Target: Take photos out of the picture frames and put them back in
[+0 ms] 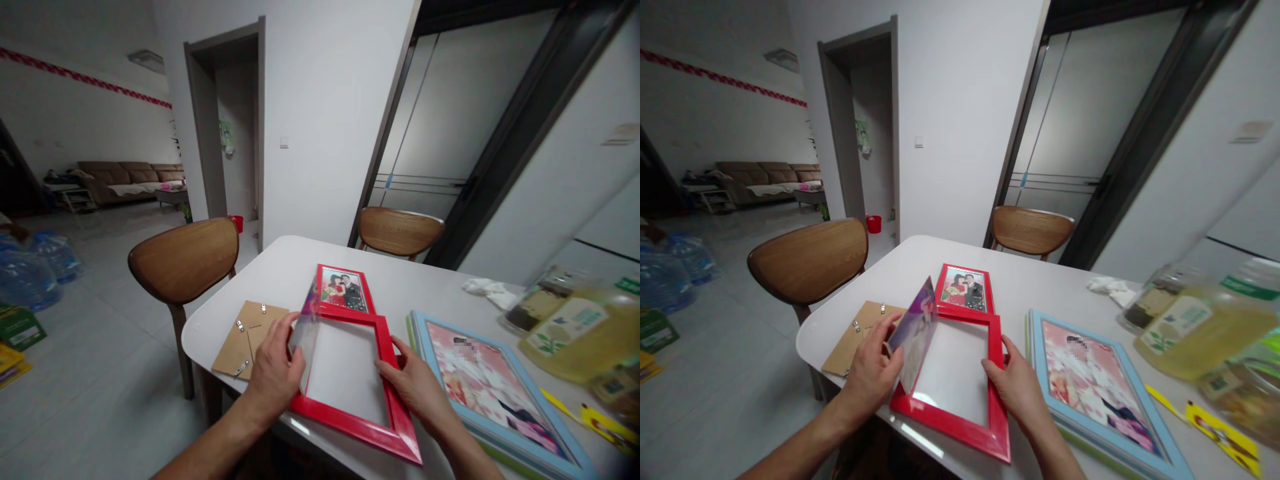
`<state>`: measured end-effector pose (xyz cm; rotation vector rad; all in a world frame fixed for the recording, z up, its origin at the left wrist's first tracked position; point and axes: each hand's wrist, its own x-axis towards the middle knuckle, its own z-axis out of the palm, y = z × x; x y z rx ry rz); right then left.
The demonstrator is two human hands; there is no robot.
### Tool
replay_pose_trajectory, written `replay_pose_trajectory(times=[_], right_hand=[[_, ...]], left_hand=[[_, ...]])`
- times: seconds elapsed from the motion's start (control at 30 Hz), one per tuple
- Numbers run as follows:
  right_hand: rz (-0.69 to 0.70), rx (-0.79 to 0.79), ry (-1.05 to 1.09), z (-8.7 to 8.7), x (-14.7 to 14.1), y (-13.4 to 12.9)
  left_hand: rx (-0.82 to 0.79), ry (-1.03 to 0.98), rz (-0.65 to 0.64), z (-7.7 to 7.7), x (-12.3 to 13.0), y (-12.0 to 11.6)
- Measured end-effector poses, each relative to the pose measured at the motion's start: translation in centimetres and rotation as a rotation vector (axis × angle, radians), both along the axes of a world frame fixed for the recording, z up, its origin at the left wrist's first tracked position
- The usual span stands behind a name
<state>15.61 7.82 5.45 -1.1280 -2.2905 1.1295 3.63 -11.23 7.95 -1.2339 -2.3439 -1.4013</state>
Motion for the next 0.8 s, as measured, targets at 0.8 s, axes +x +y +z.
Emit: replay_pose_trajectory(times=[0.8], right_hand=[[0.115, 0.792, -0.101, -4.4, -0.7, -0.2]], left_hand=[[-0.587, 0.189, -0.045, -3.7, -1.0, -4.6]])
